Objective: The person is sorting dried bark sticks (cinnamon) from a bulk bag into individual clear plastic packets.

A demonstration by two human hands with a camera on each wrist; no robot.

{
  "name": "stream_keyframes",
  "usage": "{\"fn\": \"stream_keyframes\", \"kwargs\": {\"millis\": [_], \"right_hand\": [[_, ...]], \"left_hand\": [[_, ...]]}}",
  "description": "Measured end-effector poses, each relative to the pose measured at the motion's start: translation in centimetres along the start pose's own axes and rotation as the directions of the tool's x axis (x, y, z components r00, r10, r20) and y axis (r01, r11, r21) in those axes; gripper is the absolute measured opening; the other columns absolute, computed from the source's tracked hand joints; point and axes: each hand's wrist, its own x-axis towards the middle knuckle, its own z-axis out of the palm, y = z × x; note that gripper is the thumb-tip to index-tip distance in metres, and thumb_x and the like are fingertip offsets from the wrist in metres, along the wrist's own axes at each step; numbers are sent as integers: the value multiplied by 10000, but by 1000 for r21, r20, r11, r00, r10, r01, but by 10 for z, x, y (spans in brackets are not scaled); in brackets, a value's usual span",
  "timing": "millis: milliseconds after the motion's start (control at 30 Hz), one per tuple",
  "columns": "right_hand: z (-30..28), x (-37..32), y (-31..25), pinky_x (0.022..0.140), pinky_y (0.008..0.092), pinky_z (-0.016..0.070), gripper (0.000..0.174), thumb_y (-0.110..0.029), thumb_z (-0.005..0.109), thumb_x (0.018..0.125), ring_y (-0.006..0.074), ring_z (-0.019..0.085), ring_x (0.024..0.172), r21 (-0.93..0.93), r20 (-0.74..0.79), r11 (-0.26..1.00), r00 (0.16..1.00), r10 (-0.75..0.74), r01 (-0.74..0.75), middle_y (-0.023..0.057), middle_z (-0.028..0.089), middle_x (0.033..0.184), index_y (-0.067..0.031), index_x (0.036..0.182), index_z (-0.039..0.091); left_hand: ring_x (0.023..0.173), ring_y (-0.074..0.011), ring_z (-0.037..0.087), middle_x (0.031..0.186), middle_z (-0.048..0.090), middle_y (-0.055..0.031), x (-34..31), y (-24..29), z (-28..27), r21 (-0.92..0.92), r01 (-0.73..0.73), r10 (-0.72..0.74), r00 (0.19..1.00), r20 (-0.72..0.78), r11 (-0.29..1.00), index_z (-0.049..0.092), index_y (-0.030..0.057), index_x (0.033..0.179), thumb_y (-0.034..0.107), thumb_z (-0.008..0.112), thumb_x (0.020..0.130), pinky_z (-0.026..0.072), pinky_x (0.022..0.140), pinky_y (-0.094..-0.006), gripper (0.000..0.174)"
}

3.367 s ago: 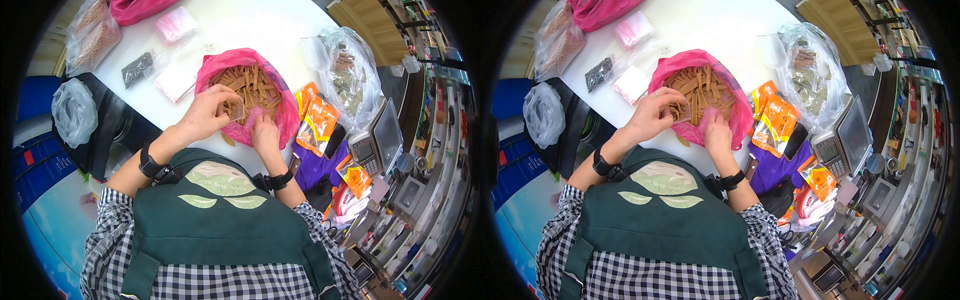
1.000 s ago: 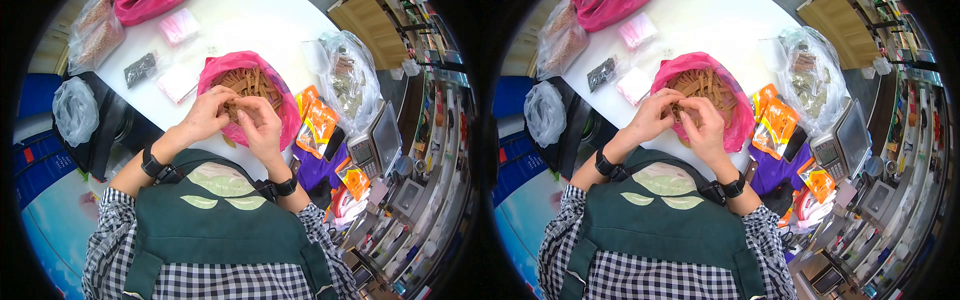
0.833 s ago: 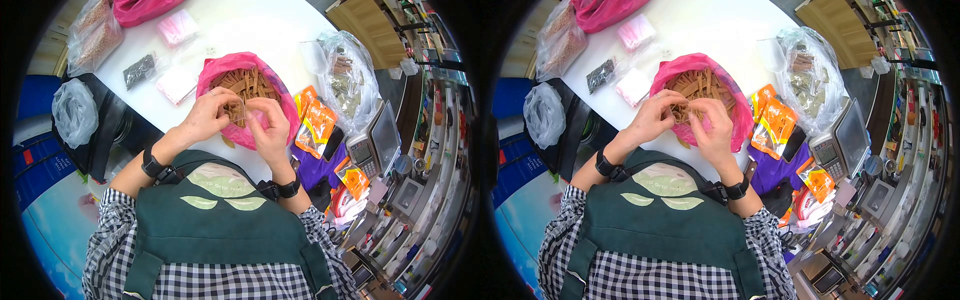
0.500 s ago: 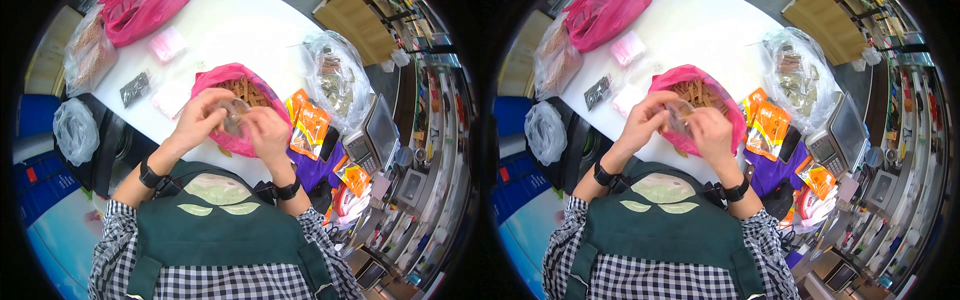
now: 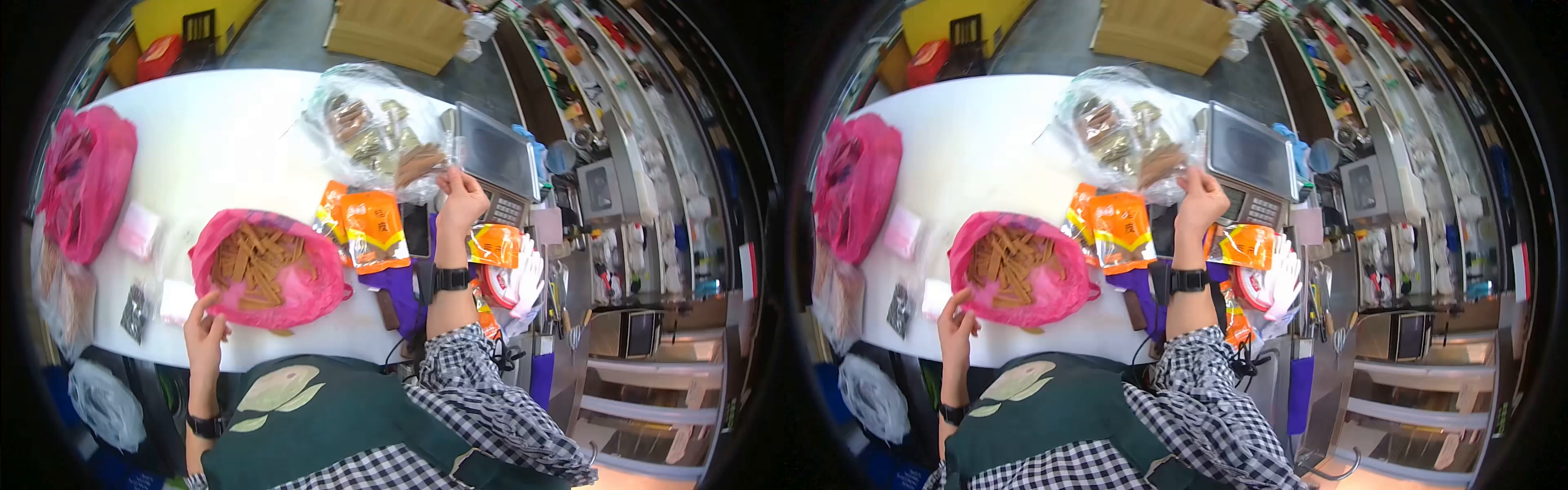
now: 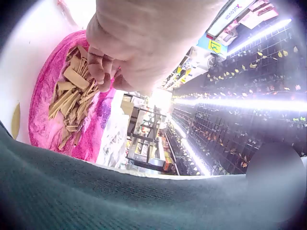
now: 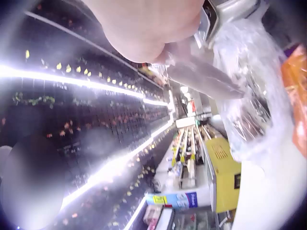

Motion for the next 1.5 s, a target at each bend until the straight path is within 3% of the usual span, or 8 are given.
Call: {"fn": "stream_keyframes", "kwargs": {"millis": [133, 367, 400, 567, 633, 700, 867, 1500], "right_hand": [[-22, 63, 14, 698, 292, 601, 174, 3, 645, 893, 203, 670, 766, 174, -378, 983, 926, 7, 63, 138, 659, 909, 148, 985, 618], [-35, 126, 66, 786, 272, 606, 178, 66, 600, 892, 254, 661, 881, 432, -515, 902, 825, 232, 16, 186, 601, 1052, 140, 1051, 570], [-40, 131, 76, 819, 312, 598, 359, 83, 604, 878, 266, 639, 932, 441, -456, 897, 863, 219, 6, 180, 577, 1067, 135, 1211, 480], [-45, 115, 84, 870, 402, 564, 659, 102, 605, 857, 273, 590, 1010, 323, -256, 946, 963, 83, 5, 157, 551, 1074, 58, 1415, 258], [-34, 88, 69, 819, 392, 578, 528, 73, 589, 881, 253, 625, 925, 399, -366, 917, 921, 134, 25, 167, 570, 1046, 61, 1351, 347], [-33, 61, 84, 714, 364, 591, 350, 28, 569, 913, 226, 651, 783, 234, -348, 971, 937, 38, 47, 166, 605, 997, 50, 1243, 452], [-16, -11, 97, 510, 271, 528, 136, 7, 545, 927, 152, 622, 593, 90, -160, 989, 979, 130, -117, 121, 666, 856, 45, 1053, 581], [22, -68, 91, 484, 225, 481, 117, -46, 559, 943, 95, 595, 581, 33, 33, 982, 982, 186, -187, 84, 672, 847, 23, 1024, 607]], "left_hand": [[649, -75, 550, 1169, 617, -87, 0, -3, -4, -16, -44, 43, 999, -23, 999, 518, -10, 1304, -10, 558, 874, 419, 548, -211, 431], [635, -75, 555, 1188, 609, -99, 2, 0, -1, 1, -38, 38, 999, -15, 999, 515, -20, 1302, -24, 545, 870, 427, 541, -211, 433], [635, -74, 555, 1188, 609, -101, 3, -1, -2, -4, -31, 31, 999, -12, 1000, 516, -22, 1299, -23, 545, 868, 428, 540, -212, 433], [631, -76, 556, 1186, 610, -103, 4, -3, -3, 6, -13, 13, 1000, -16, 1000, 519, -28, 1291, -18, 542, 865, 430, 538, -214, 427], [639, -81, 556, 1185, 609, -108, 6, -7, -1, 4, -6, 6, 1000, -12, 1000, 520, -27, 1290, -15, 542, 867, 433, 545, -217, 423], [651, -87, 554, 1187, 607, -113, 7, -10, 1, 2, -16, 16, 1000, -7, 1000, 518, -27, 1292, -11, 539, 872, 434, 552, -220, 421], [657, -92, 552, 1183, 609, -114, 8, 4, 10, 38, -3, 1, 999, 39, 999, 522, -26, 1289, -10, 538, 874, 432, 555, -222, 415], [657, -91, 574, 1154, 612, -103, 6, -6, 7, 74, 33, -37, 998, 55, 997, 543, -21, 1263, -20, 545, 872, 435, 541, -218, 391]]}}
